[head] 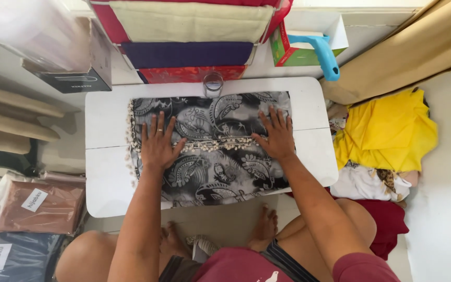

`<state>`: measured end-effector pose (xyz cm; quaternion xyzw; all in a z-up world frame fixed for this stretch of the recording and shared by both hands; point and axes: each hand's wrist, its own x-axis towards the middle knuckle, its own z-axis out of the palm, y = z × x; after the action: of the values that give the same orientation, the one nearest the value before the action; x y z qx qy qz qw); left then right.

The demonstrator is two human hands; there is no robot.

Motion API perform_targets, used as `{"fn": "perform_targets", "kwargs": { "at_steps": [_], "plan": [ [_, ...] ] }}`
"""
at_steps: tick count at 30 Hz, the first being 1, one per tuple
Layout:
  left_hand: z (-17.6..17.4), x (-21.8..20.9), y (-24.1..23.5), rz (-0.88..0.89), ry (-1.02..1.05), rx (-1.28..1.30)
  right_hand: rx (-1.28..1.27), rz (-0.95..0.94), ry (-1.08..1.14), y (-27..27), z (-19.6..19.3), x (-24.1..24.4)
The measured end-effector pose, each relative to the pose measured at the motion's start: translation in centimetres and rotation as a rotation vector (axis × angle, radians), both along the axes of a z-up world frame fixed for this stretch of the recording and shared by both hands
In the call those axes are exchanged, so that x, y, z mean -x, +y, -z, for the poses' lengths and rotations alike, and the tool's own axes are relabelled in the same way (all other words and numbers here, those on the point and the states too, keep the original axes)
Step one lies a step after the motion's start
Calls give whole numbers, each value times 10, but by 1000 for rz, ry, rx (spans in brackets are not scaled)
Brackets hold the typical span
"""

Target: The person uses a lint roller to clean a patterned piece of fabric laid out on a white table. They roll the tool back and forth over the surface, periodically folding the fabric to access different sections and ensure thorough cleaning.

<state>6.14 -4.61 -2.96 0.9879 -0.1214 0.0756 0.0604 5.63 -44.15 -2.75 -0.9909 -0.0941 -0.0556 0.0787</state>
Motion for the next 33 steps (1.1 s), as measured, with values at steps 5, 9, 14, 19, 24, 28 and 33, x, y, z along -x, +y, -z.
{"fn": "perform_targets", "kwargs": {
  "at_steps": [5,9,14,19,24,28,33],
  "plan": [
    [3,-2,0,28,-24,48,-29,10,78,2,-7,-1],
    [-2,9,11,54,-188,54,-103,-31,-291,-7,-8,3],
    [5,79,57,-438,1,67,-101,-16,-107,-13,-28,52],
    [50,152,93,-612,528,202,-259,-118,550,-19,-62,89],
    [67,191,94,-581,439,-64,-238,-362,419,4,-50,126],
    [-52,189,40,-542,633,161,-149,-415,329,57,-53,138],
    [-55,182,37,-481,447,294,-289,-494,287,161,-73,142]
  ]
}}
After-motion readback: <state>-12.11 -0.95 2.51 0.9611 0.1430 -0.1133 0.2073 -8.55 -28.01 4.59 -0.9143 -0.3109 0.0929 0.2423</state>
